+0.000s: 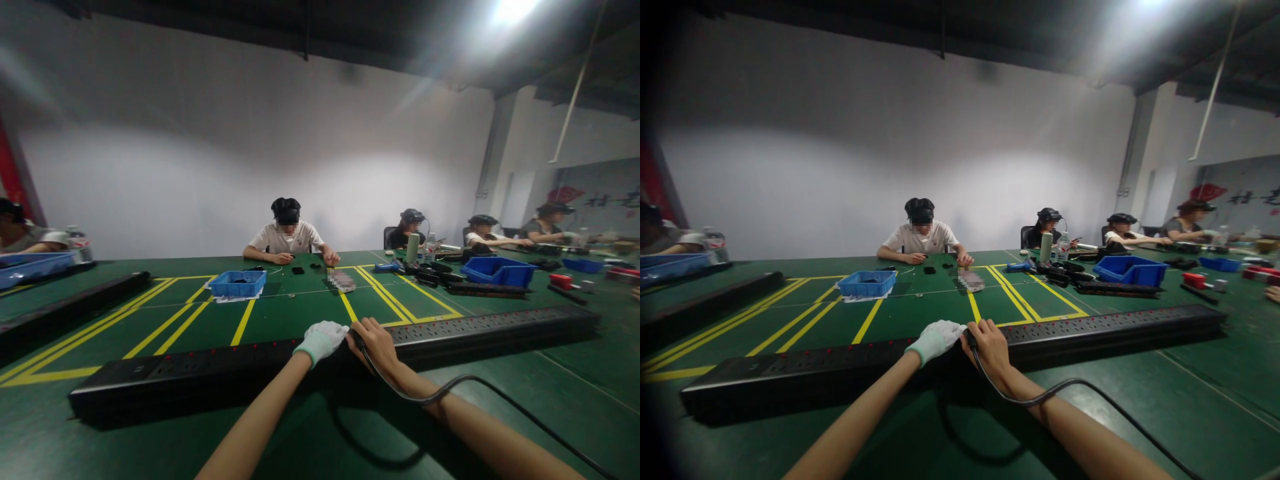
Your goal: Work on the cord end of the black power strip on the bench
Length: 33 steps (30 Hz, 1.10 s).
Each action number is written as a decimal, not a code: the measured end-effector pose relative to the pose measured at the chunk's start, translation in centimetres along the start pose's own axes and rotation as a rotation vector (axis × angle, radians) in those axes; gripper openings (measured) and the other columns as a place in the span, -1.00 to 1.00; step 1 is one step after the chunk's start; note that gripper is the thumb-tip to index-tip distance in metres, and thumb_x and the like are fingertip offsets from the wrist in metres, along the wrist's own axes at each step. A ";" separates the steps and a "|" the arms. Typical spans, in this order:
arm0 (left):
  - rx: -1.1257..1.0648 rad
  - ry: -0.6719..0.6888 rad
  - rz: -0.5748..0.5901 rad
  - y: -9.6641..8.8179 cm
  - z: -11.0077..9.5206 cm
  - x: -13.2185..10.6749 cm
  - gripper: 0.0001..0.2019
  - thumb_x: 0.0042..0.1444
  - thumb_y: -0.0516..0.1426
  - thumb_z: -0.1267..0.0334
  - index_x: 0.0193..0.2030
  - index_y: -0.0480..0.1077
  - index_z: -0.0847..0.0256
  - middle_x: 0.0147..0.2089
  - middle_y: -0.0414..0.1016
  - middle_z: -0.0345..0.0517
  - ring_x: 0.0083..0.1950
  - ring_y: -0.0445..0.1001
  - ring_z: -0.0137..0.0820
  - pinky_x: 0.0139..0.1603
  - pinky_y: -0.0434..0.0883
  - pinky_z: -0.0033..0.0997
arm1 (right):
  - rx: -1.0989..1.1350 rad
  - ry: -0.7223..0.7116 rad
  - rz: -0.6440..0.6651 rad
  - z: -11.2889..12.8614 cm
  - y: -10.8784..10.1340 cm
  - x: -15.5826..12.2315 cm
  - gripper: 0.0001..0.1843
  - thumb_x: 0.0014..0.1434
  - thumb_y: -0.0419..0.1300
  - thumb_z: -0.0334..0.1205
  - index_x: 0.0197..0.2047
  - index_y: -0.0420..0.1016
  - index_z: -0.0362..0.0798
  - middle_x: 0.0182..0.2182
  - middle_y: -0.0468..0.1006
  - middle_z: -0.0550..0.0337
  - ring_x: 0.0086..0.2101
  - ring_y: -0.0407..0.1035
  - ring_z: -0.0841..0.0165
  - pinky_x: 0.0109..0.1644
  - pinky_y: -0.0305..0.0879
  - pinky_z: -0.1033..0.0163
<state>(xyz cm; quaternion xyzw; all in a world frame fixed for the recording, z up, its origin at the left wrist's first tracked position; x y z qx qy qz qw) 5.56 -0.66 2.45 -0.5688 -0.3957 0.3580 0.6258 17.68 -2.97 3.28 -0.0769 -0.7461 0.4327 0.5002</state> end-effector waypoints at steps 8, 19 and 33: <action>0.078 0.094 -0.009 0.2 -0.1 -0.1 -0.63 0.26 -0.17 0.28 0.10 0.30 0.16 0.01 0.44 0.04 0.01 0.42 -0.23 0.02 0.34 -0.22 | 0.077 0.100 -0.098 0.4 1.0 -1.2 -0.83 0.22 0.05 -0.14 -0.20 0.37 -0.01 -0.33 0.43 0.13 -0.28 0.28 0.29 -0.19 0.15 0.25; 0.100 0.140 0.000 0.4 -0.1 -0.2 -0.61 0.26 -0.19 0.32 0.14 0.26 0.20 0.01 0.44 0.07 0.02 0.42 -0.23 0.03 0.34 -0.21 | 0.084 0.074 -0.082 0.4 1.0 -1.4 -0.80 0.21 0.05 -0.14 -0.16 0.36 -0.05 -0.29 0.43 0.09 -0.26 0.27 0.26 -0.15 0.17 0.21; 0.109 0.138 -0.013 0.4 -0.1 -0.2 -0.62 0.26 -0.18 0.32 0.15 0.26 0.20 0.03 0.43 0.07 0.03 0.41 -0.23 0.05 0.34 -0.20 | 0.085 0.064 -0.080 0.4 1.1 -1.4 -0.79 0.21 0.04 -0.15 -0.14 0.35 -0.05 -0.28 0.43 0.08 -0.24 0.28 0.26 -0.14 0.18 0.20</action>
Point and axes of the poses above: each hand's wrist, its own x-axis towards the middle knuckle, its own y-axis out of the palm, z = x × y, the point moved 5 cm from there along x, towards the middle knuckle
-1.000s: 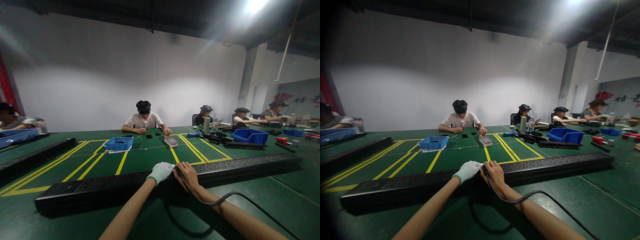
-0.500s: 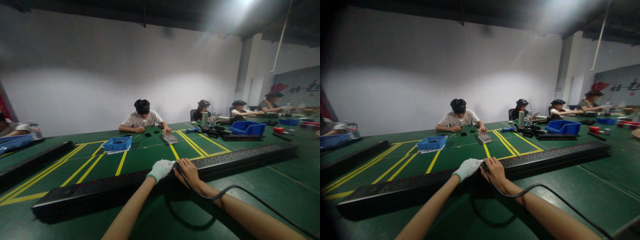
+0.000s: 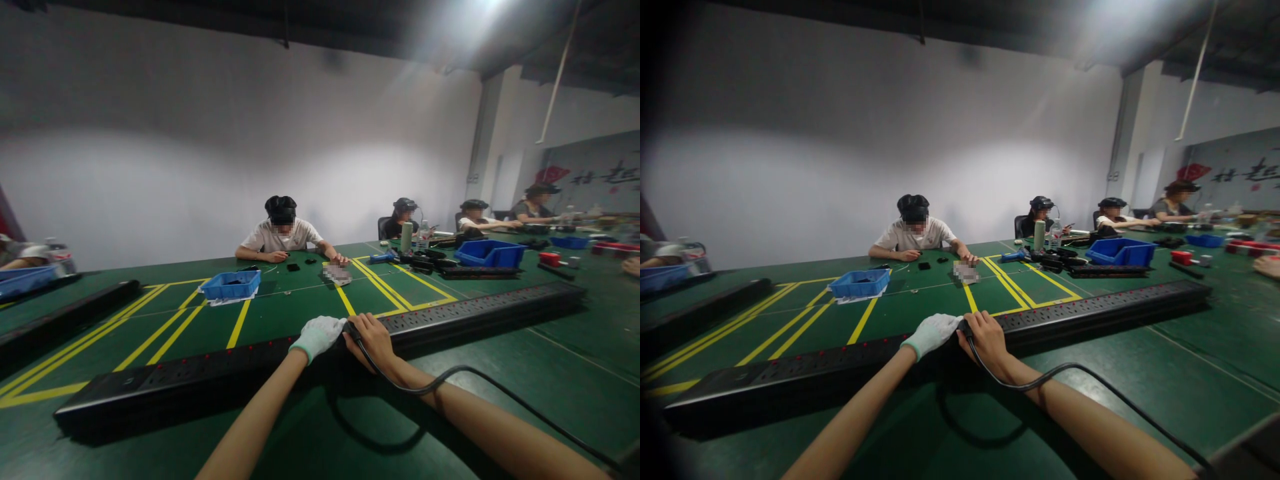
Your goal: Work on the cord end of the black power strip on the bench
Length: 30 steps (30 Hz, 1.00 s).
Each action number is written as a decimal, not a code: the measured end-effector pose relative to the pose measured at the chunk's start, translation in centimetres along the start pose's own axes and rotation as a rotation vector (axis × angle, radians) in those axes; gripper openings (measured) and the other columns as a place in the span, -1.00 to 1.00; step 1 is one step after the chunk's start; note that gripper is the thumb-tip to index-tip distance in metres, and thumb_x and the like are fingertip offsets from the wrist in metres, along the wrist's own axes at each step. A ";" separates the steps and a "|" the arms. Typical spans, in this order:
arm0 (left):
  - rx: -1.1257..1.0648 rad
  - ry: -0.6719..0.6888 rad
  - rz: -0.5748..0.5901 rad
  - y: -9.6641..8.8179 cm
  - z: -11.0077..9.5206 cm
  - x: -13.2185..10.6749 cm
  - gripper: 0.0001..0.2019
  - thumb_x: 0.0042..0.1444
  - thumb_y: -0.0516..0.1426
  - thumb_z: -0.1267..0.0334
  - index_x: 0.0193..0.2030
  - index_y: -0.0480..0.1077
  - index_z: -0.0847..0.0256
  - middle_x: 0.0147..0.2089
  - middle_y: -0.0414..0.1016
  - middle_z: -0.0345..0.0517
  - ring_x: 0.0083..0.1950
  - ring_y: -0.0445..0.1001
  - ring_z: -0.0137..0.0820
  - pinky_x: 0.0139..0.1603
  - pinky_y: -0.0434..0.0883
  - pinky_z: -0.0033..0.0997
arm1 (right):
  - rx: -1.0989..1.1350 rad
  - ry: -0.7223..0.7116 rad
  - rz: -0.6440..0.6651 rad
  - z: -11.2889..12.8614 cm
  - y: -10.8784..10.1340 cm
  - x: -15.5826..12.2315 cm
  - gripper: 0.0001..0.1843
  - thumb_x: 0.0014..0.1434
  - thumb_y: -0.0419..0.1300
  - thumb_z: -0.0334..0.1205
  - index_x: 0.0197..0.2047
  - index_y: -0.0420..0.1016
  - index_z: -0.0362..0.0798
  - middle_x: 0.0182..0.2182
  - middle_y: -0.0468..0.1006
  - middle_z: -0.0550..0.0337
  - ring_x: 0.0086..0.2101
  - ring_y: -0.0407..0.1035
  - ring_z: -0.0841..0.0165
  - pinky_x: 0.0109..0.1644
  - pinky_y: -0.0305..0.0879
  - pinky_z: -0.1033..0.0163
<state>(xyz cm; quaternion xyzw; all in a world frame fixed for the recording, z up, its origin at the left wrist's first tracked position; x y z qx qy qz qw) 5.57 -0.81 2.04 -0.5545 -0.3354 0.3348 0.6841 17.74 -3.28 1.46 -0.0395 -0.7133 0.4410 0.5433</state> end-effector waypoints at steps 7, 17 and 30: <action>0.011 0.004 0.004 0.3 0.2 0.1 -0.63 0.24 -0.15 0.34 0.14 0.26 0.19 0.01 0.44 0.06 0.02 0.42 -0.24 0.04 0.34 -0.22 | 0.012 0.001 0.004 0.1 -0.1 0.0 -0.79 0.21 0.03 -0.14 -0.15 0.35 -0.05 -0.29 0.43 0.08 -0.25 0.27 0.27 -0.15 0.18 0.21; -0.004 0.013 -0.006 0.5 0.4 0.2 -0.62 0.26 -0.18 0.31 0.15 0.26 0.18 0.02 0.43 0.07 0.04 0.40 -0.25 0.05 0.33 -0.23 | -0.013 0.007 -0.032 0.1 0.0 -0.1 -0.80 0.19 0.06 -0.14 -0.16 0.36 -0.03 -0.30 0.44 0.09 -0.27 0.28 0.27 -0.17 0.18 0.21; 0.023 0.015 0.000 0.8 0.5 0.2 -0.62 0.25 -0.14 0.34 0.17 0.23 0.17 0.02 0.43 0.06 0.04 0.40 -0.25 0.06 0.33 -0.23 | 0.012 0.019 -0.005 0.1 0.1 -0.1 -0.78 0.20 0.05 -0.14 -0.13 0.35 -0.05 -0.28 0.43 0.09 -0.24 0.27 0.25 -0.14 0.18 0.20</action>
Point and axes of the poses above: each hand's wrist, its own x-axis towards the middle knuckle, its own y-axis out of the palm, z = x × y, the point moved 5 cm from there along x, towards the middle knuckle
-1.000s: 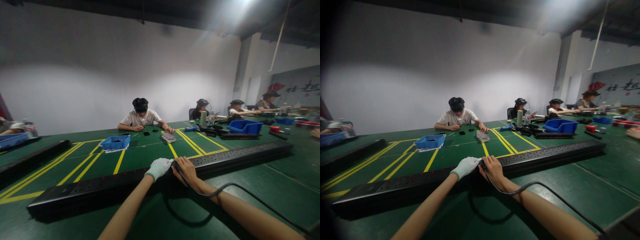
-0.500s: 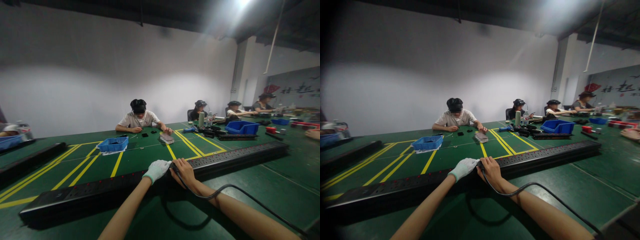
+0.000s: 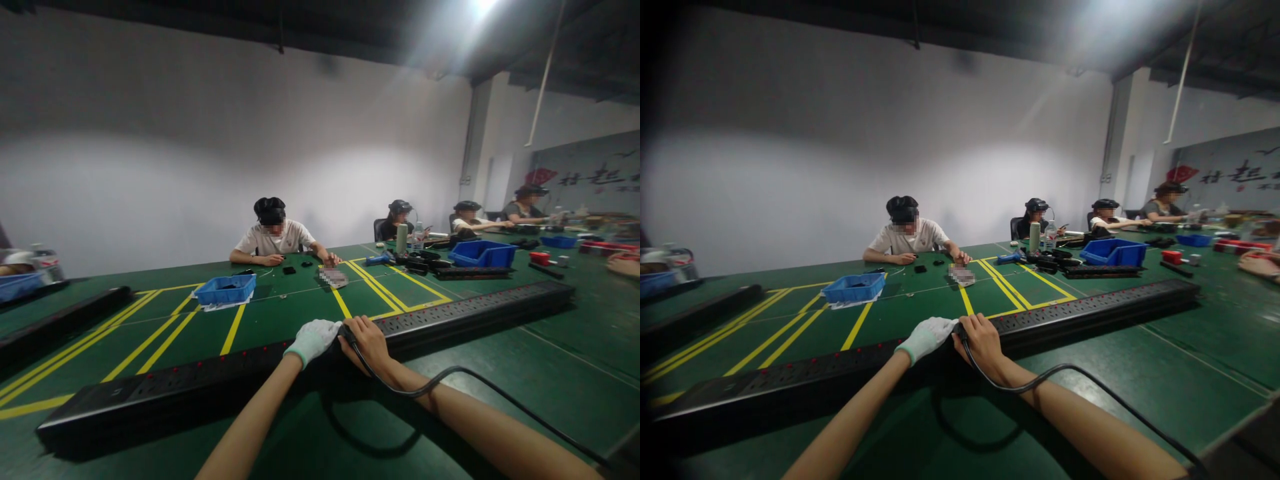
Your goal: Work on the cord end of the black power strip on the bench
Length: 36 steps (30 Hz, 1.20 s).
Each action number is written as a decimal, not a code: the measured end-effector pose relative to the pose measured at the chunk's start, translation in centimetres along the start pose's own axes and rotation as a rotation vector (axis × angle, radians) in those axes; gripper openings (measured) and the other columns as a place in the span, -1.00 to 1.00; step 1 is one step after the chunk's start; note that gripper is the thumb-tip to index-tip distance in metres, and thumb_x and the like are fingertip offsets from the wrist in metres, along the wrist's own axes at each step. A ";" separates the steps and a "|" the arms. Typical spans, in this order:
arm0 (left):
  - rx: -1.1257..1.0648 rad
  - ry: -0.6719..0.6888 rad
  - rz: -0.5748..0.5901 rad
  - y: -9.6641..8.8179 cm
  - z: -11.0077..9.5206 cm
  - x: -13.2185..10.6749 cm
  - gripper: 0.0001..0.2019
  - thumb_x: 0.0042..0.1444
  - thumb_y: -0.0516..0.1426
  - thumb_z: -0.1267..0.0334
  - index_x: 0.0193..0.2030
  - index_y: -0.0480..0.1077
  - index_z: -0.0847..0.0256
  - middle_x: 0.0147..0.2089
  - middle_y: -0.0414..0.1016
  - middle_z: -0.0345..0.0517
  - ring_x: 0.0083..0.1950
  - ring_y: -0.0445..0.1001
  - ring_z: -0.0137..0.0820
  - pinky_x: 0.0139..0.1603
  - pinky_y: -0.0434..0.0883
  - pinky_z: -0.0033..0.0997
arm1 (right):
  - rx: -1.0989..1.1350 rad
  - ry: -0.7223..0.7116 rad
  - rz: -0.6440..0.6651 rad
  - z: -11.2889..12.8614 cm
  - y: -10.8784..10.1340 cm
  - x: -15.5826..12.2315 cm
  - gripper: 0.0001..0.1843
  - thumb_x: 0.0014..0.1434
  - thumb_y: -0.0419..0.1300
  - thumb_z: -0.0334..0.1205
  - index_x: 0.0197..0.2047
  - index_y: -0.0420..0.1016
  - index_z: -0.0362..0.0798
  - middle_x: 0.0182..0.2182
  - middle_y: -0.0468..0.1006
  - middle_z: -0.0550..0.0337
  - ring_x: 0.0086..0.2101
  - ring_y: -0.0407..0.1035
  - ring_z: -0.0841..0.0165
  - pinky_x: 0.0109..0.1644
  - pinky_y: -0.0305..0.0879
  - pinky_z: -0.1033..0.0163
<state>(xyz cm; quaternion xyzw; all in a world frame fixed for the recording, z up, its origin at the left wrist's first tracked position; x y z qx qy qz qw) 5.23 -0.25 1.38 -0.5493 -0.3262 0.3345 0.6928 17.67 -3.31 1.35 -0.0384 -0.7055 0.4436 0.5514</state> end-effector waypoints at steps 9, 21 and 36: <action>0.013 0.006 -0.021 0.0 -0.1 0.0 -0.62 0.24 -0.16 0.37 0.15 0.24 0.17 0.04 0.41 0.02 0.03 0.40 -0.27 0.05 0.33 -0.26 | -0.009 -0.011 0.008 0.0 -0.1 0.0 -0.79 0.20 0.05 -0.14 -0.14 0.35 -0.04 -0.29 0.43 0.09 -0.26 0.27 0.26 -0.15 0.18 0.21; 0.019 0.025 -0.041 0.0 -0.2 -0.1 -0.68 0.21 -0.13 0.40 0.03 0.31 0.21 -0.05 0.44 0.02 0.00 0.41 -0.27 0.02 0.34 -0.26 | -0.002 -0.020 -0.019 0.0 0.1 0.0 -0.80 0.18 0.07 -0.16 -0.14 0.34 -0.04 -0.30 0.42 0.10 -0.26 0.27 0.26 -0.16 0.20 0.20; 0.023 0.020 -0.050 -0.2 -0.2 -0.1 -0.69 0.21 -0.13 0.41 0.02 0.29 0.22 -0.02 0.41 0.04 0.00 0.40 -0.26 0.01 0.35 -0.26 | -0.001 -0.023 -0.022 -0.1 0.0 0.0 -0.81 0.18 0.07 -0.17 -0.14 0.34 -0.04 -0.30 0.42 0.10 -0.26 0.27 0.27 -0.16 0.20 0.21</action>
Point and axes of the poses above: each hand's wrist, its own x-axis towards the middle knuckle, its own y-axis out of the palm, z = x × y, the point moved 5 cm from there along x, towards the middle knuckle
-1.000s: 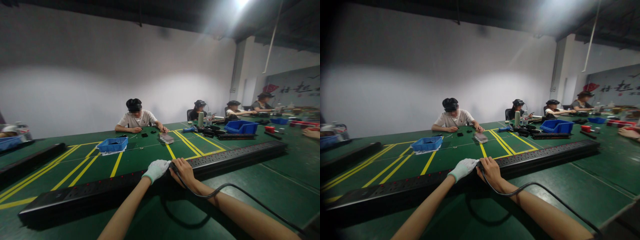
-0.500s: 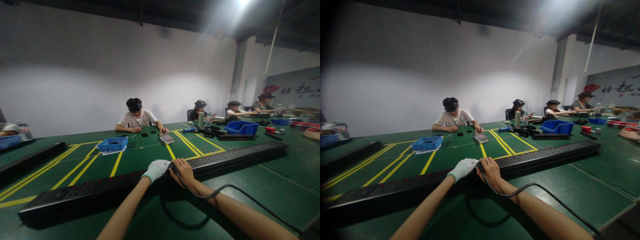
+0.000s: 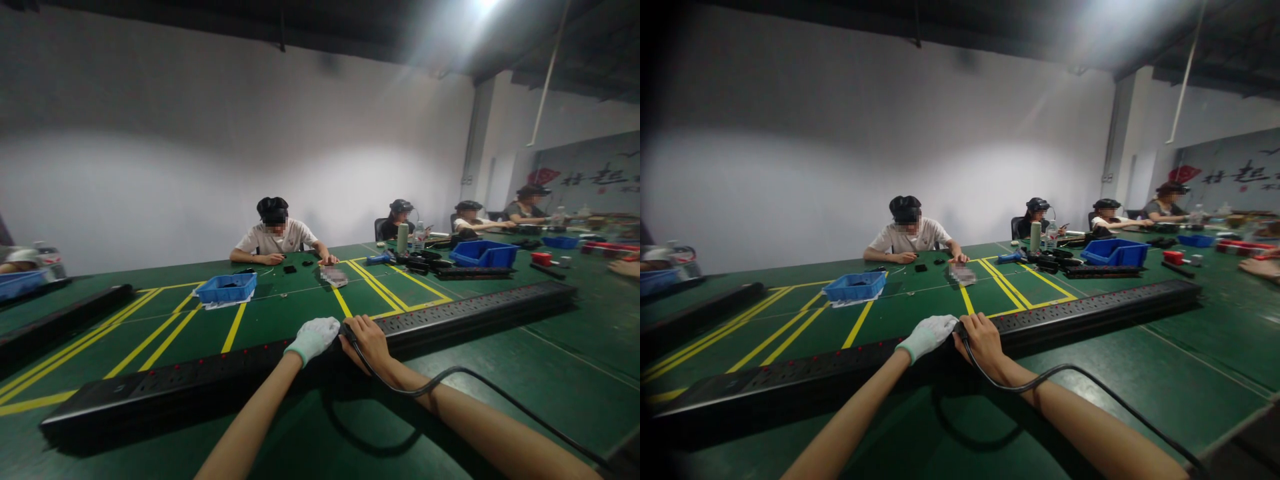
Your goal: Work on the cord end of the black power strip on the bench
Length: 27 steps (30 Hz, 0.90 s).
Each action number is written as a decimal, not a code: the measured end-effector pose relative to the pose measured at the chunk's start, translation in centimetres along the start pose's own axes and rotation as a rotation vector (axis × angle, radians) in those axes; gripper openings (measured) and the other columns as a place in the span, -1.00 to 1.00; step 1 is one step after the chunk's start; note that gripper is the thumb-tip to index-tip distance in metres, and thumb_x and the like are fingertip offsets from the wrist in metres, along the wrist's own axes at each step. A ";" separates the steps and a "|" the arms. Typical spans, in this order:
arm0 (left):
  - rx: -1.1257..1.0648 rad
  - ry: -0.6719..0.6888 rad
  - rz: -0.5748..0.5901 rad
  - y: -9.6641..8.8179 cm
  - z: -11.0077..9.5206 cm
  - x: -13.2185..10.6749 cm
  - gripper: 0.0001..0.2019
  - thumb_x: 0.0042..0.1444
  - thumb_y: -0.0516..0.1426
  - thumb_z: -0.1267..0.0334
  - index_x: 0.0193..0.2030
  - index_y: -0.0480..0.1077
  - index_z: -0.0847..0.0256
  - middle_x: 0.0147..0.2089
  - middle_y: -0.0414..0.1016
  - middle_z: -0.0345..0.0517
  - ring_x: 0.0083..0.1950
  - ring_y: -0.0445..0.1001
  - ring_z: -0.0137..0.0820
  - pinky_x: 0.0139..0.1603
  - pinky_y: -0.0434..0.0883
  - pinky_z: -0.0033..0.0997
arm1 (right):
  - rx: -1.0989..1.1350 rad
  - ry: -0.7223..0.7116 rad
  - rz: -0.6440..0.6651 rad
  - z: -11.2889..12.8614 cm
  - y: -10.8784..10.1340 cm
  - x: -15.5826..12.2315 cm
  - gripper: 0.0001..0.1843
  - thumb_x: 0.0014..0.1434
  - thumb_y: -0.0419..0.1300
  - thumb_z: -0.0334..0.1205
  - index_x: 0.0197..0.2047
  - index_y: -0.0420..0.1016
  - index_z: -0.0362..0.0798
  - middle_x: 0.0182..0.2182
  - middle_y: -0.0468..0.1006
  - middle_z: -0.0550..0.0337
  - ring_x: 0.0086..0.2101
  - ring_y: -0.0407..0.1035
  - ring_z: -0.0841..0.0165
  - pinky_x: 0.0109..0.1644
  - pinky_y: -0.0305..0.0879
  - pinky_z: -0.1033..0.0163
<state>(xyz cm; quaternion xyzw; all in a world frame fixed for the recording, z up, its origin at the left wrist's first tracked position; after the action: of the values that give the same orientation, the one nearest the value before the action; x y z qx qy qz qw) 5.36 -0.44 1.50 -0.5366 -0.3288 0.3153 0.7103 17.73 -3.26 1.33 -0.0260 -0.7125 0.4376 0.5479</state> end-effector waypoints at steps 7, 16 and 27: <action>-0.008 -0.001 -0.004 -0.4 -0.2 -0.1 -0.69 0.22 -0.15 0.41 -0.01 0.31 0.28 -0.01 0.40 0.09 -0.01 0.41 -0.23 -0.02 0.36 -0.23 | 0.002 -0.001 0.011 0.0 -0.1 0.0 -0.80 0.19 0.06 -0.16 -0.14 0.33 -0.04 -0.30 0.42 0.10 -0.26 0.27 0.27 -0.16 0.20 0.20; -0.032 0.003 -0.018 -0.1 0.0 0.2 -0.71 0.22 -0.14 0.39 -0.03 0.33 0.23 -0.02 0.40 0.03 0.00 0.40 -0.30 0.00 0.33 -0.32 | -0.003 -0.008 0.006 0.0 -0.1 0.0 -0.81 0.20 0.06 -0.16 -0.14 0.32 -0.04 -0.30 0.42 0.10 -0.26 0.26 0.26 -0.16 0.20 0.20; -0.083 -0.030 -0.035 -0.1 0.2 0.3 -0.67 0.26 -0.21 0.36 0.03 0.29 0.27 -0.05 0.42 0.04 -0.02 0.41 -0.32 0.01 0.31 -0.34 | -0.003 -0.006 -0.006 0.2 -0.4 0.0 -0.82 0.20 0.06 -0.18 -0.14 0.33 -0.04 -0.30 0.42 0.10 -0.27 0.27 0.27 -0.17 0.19 0.21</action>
<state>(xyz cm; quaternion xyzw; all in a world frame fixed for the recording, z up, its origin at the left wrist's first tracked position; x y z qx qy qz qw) 5.43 -0.09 1.66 -0.5549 -0.3616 0.2969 0.6879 17.78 -3.59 1.64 -0.0233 -0.7148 0.4348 0.5473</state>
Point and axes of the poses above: each hand's wrist, its own x-axis towards the middle knuckle, its own y-axis out of the palm, z = x × y, the point moved 5 cm from there along x, towards the middle knuckle
